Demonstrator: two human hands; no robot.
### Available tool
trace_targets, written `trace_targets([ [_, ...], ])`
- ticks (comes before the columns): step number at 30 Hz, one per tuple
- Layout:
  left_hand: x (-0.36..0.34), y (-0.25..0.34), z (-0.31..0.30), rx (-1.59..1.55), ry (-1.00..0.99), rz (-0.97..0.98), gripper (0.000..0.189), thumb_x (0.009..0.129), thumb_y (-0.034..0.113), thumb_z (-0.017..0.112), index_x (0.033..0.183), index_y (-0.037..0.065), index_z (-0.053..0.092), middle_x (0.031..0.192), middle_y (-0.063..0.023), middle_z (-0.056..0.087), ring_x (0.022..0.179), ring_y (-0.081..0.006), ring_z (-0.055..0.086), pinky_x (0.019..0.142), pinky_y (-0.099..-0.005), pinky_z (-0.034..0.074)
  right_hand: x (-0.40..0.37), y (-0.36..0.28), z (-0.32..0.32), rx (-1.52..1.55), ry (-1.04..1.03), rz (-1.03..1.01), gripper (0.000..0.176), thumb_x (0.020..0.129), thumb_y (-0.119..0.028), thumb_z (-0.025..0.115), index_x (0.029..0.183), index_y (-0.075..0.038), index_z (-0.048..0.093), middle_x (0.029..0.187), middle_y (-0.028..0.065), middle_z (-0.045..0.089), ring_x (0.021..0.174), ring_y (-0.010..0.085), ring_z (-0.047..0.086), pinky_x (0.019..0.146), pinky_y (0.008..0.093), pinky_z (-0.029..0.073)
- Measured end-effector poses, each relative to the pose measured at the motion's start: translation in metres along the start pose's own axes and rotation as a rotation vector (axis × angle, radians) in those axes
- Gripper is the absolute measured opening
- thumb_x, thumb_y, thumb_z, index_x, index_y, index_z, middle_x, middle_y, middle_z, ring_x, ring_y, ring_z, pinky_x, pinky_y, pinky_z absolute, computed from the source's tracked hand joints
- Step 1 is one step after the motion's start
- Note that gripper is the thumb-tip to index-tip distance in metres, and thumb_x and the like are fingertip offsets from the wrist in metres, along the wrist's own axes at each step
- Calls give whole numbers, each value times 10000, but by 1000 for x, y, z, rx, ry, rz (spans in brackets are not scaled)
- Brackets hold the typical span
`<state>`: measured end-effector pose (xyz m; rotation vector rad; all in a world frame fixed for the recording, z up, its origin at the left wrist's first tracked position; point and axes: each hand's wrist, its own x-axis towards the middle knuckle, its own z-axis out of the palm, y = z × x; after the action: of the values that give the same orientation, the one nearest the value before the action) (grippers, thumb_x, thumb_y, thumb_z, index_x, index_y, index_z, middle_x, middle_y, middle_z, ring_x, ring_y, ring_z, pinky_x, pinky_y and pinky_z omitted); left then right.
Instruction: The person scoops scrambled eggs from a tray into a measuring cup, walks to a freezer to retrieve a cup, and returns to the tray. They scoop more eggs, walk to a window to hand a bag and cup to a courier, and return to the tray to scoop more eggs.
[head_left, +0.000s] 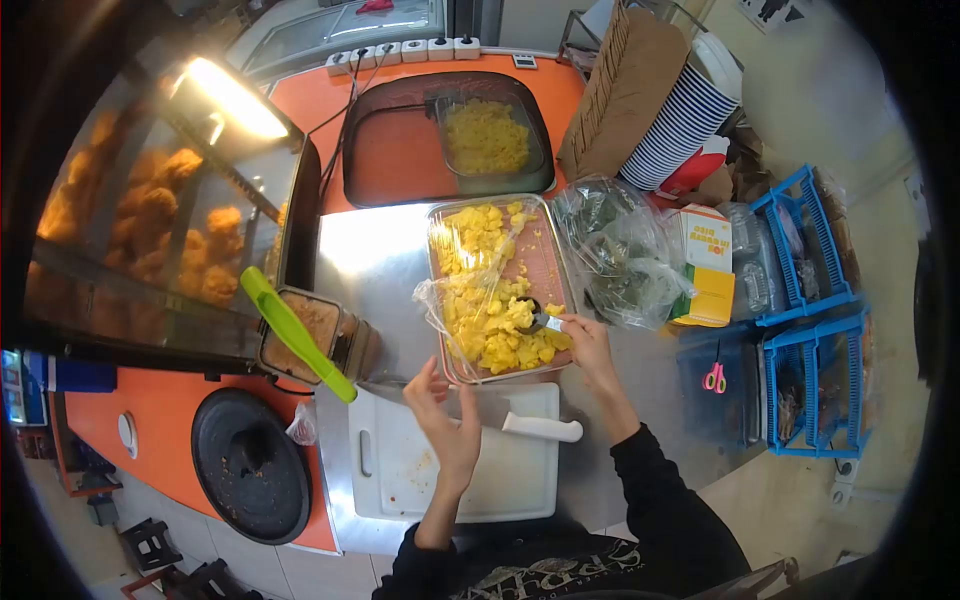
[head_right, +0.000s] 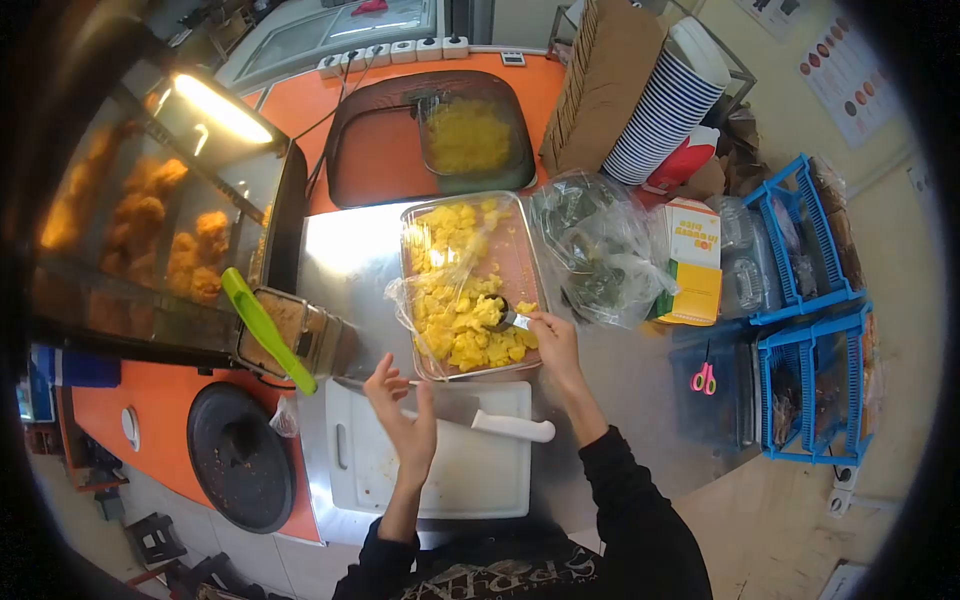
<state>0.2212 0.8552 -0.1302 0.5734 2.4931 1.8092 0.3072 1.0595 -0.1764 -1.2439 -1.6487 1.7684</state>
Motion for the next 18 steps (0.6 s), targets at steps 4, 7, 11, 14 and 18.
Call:
trace_targets([
  [4,-17,-8,-27,-88,-17,40,378,794,-21,554,1152,19,440,1009,-87,459,906,-164,490,753,-278,428,2,-21,-14,132,-96,181,200,850,-111,521,975,3,628,518,-92,387,377,-14,268,337,189,156],
  [7,-32,-18,-42,9,71,122,259,809,1,533,1049,28,440,961,-78,450,875,-173,468,757,-285,410,-2,-54,-24,126,-163,181,201,853,-99,518,991,9,616,520,-95,366,396,-10,277,360,188,166],
  [11,-50,-39,-56,135,199,101,223,826,83,535,1016,51,422,916,-68,429,846,-182,436,794,-329,358,-14,-120,-40,-68,-260,105,213,845,-117,542,981,13,640,568,-86,435,498,-3,349,442,183,227],
  [14,-62,-40,-69,189,227,-60,371,851,264,616,1096,75,412,993,-88,487,780,-179,460,891,-404,327,-15,-159,-54,-286,-403,-19,231,813,-133,566,969,11,656,610,-19,555,520,15,438,463,199,328],
  [18,-61,-43,-61,298,317,-132,293,861,247,589,1040,77,431,946,-69,491,766,-170,455,863,-384,327,-1,-162,-63,-383,-559,-226,207,773,-116,584,928,-27,689,587,40,603,423,93,501,430,238,383],
])
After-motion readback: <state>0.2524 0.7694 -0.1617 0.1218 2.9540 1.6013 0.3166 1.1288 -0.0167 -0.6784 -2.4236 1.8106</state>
